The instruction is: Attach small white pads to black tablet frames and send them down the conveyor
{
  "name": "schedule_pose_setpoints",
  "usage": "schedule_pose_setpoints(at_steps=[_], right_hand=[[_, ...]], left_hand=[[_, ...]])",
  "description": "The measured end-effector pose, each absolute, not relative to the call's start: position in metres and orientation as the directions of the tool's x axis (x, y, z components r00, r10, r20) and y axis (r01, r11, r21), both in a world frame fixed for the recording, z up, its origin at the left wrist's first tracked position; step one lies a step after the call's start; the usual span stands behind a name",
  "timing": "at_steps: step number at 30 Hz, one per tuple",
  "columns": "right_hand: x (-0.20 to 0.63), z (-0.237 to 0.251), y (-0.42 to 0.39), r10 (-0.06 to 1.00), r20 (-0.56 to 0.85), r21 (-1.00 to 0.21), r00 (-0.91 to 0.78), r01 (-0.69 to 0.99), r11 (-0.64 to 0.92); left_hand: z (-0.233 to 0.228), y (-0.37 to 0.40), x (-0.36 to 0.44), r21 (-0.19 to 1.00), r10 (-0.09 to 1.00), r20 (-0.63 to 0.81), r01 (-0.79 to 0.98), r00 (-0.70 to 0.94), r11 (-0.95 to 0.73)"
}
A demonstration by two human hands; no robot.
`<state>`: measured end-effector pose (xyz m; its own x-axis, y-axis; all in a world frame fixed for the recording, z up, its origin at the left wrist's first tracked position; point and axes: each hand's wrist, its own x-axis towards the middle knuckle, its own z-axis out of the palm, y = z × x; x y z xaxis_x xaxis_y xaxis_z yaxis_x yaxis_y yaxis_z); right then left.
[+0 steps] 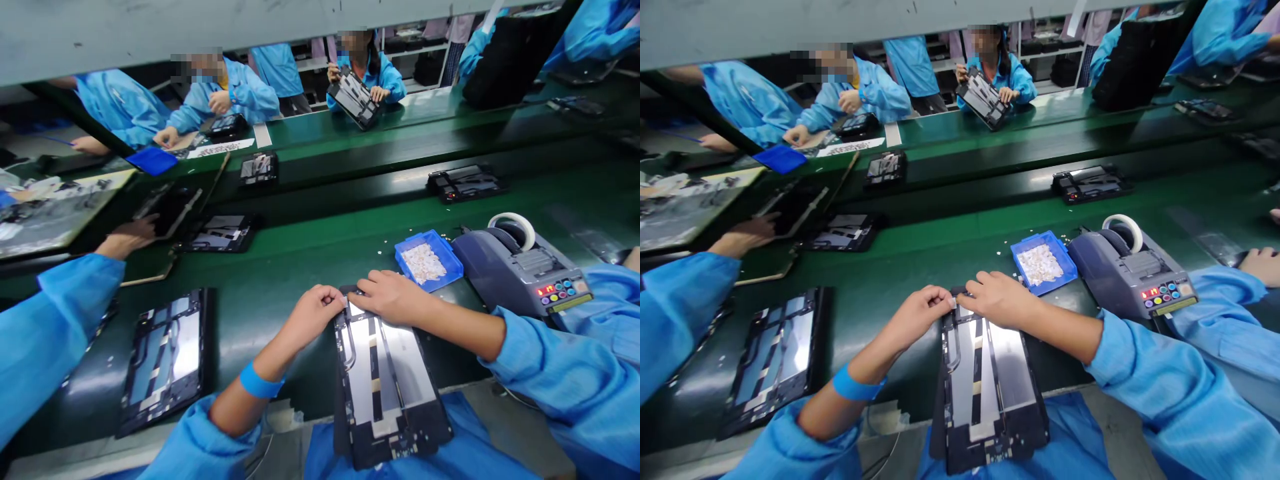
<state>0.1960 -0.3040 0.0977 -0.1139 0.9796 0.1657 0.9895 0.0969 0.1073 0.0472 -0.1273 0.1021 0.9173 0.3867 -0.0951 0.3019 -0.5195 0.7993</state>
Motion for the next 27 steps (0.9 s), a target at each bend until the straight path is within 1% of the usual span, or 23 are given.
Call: schedule_pose_setpoints(at_steps=[5, 13, 19, 24, 27], right_hand=[[0.196, 0.099, -0.303, 0.978, 0.169, 0.088, -0.119, 0.991, 0.105], [0.197, 0.100, -0.304, 0.978, 0.171, 0.083, -0.123, 0.990, 0.111], [0.197, 0.099, -0.304, 0.978, 0.171, 0.081, -0.121, 0.991, 0.108], [0.197, 0.098, -0.303, 0.978, 0.165, 0.074, -0.125, 0.991, 0.114], [0.197, 0.098, -0.303, 0.978, 0.166, 0.066, -0.123, 0.991, 0.114]], left_hand=[[0.093, -0.131, 0.049, 0.808, 0.443, -0.085, 0.322, 0.893, -0.494], [0.082, -0.136, 0.048, 0.757, 0.494, -0.004, 0.325, 0.870, -0.567], [0.078, -0.141, 0.048, 0.728, 0.511, 0.072, 0.305, 0.856, -0.614], [0.080, -0.144, 0.048, 0.748, 0.544, 0.058, 0.324, 0.837, -0.579], [0.087, -0.143, 0.048, 0.791, 0.548, 0.004, 0.333, 0.836, -0.513]])
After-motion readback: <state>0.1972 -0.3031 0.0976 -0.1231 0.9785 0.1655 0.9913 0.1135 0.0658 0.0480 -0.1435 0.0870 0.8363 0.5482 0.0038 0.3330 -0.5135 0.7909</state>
